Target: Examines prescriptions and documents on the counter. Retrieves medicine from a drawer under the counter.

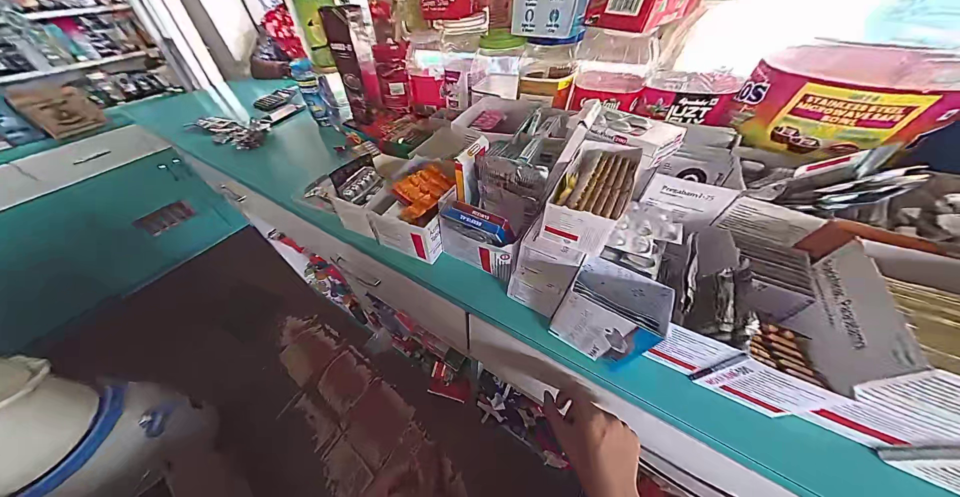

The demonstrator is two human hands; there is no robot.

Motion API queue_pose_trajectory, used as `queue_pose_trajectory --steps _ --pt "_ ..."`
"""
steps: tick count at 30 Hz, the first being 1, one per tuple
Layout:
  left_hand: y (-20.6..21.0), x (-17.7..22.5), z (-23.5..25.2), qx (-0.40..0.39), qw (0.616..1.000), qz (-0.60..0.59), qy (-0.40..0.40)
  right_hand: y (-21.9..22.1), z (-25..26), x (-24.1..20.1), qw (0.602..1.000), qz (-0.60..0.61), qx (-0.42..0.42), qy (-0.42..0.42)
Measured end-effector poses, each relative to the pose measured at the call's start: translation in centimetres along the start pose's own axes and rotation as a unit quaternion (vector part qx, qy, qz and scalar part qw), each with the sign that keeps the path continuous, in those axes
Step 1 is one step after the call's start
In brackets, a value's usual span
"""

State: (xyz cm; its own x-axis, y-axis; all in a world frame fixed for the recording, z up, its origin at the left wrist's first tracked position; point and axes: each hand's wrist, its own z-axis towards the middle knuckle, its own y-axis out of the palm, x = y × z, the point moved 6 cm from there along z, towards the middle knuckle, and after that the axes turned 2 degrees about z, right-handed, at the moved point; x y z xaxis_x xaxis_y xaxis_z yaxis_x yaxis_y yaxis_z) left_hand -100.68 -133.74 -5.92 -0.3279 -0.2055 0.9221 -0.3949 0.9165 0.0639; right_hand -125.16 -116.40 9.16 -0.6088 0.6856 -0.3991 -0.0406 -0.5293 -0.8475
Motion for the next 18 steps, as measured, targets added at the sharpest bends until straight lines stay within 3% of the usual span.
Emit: queue_pose_trajectory --steps 4,7,10,14,18 --pt "-3.4 7.3 4.8 -0.054 0.986 0.155 -0.035 0.2 -0.1 -1.2 0.997 0.008 0.006 0.078" --pt "-5.2 9.8 8.1 -0.099 0.978 0.175 0.062 -0.8 -1.2 -1.3 0.984 -0.061 0.149 0.069" --pt "-6.8 10.3 11.3 -0.166 0.953 0.191 0.167 -2.3 -3.1 1.3 0.949 -0.161 0.224 0.150" --pt "-6.3 11.7 14.1 -0.195 0.935 0.204 0.214 -3.1 -5.6 6.2 0.928 -0.171 0.125 0.307" --pt "-4.8 12.7 15.5 -0.167 0.922 0.219 0.272 -1.4 -6.1 8.7 0.946 -0.162 0.038 0.278"
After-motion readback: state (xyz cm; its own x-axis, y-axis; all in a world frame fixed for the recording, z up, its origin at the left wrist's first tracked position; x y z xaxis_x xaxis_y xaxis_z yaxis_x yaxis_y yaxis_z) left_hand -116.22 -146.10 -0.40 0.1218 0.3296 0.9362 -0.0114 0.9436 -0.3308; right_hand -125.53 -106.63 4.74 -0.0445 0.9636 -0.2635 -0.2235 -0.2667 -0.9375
